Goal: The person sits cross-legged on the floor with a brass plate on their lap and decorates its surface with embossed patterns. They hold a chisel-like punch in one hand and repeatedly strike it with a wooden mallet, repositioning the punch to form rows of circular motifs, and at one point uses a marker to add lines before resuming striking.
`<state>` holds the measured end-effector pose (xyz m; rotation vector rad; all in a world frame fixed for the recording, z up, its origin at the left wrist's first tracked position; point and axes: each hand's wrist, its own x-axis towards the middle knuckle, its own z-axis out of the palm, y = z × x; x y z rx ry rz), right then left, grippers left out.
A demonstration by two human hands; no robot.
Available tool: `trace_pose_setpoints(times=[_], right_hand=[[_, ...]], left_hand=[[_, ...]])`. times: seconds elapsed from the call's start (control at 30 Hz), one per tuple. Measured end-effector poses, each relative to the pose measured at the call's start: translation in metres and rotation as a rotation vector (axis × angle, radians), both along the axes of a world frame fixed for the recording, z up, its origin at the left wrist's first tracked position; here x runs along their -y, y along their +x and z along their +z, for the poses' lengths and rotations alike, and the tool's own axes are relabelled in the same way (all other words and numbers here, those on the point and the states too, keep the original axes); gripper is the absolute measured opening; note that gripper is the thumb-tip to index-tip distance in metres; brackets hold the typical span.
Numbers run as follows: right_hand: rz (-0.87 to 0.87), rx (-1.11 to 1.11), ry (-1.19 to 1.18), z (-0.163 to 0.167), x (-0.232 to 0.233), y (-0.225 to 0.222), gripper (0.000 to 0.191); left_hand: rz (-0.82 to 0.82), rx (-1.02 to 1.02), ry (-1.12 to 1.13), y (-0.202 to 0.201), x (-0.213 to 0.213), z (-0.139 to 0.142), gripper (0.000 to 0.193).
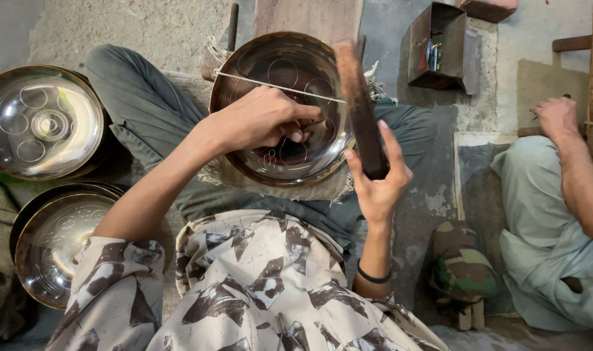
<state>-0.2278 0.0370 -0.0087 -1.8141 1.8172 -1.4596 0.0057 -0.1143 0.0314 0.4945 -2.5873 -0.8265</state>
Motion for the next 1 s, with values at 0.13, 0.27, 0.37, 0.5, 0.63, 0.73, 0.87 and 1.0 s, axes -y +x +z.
trace_pose_setpoints(times=[0.13,0.27,0.37,0.5,0.63,0.73,0.87,1.0], right_hand=[[0.020,0.021,-0.044,0.001,-0.001,0.004,0.065],[0.050,-0.113,-0.086,0.007,-0.001,0.012,0.062],[0.021,0.043,-0.050,0.017,0.000,0.015,0.065],[0.014,-0.294,0.210,0.032,0.002,0.013,0.059],[0.023,-0.261,0.208,0.036,0.003,0.011,0.057],[0.038,-0.209,0.131,0.031,0.005,0.008,0.060],[0.126,0.153,-0.070,0.020,0.009,0.002,0.073],[0.099,0.153,-0.041,0.013,0.012,-0.002,0.073]], left_hand=[[-0.003,0.024,0.011,0.000,-0.001,0.002,0.047],[0.003,0.059,0.036,-0.001,-0.001,0.004,0.041],[-0.014,0.024,0.009,-0.002,-0.001,0.004,0.038],[0.030,0.122,0.035,-0.002,-0.001,0.004,0.054],[0.014,-0.002,-0.004,0.001,-0.004,0.004,0.040],[0.038,-0.026,0.004,0.003,-0.007,0.004,0.038],[0.067,-0.056,0.106,0.009,-0.010,0.006,0.034],[0.055,-0.153,0.115,0.010,-0.011,0.005,0.039]])
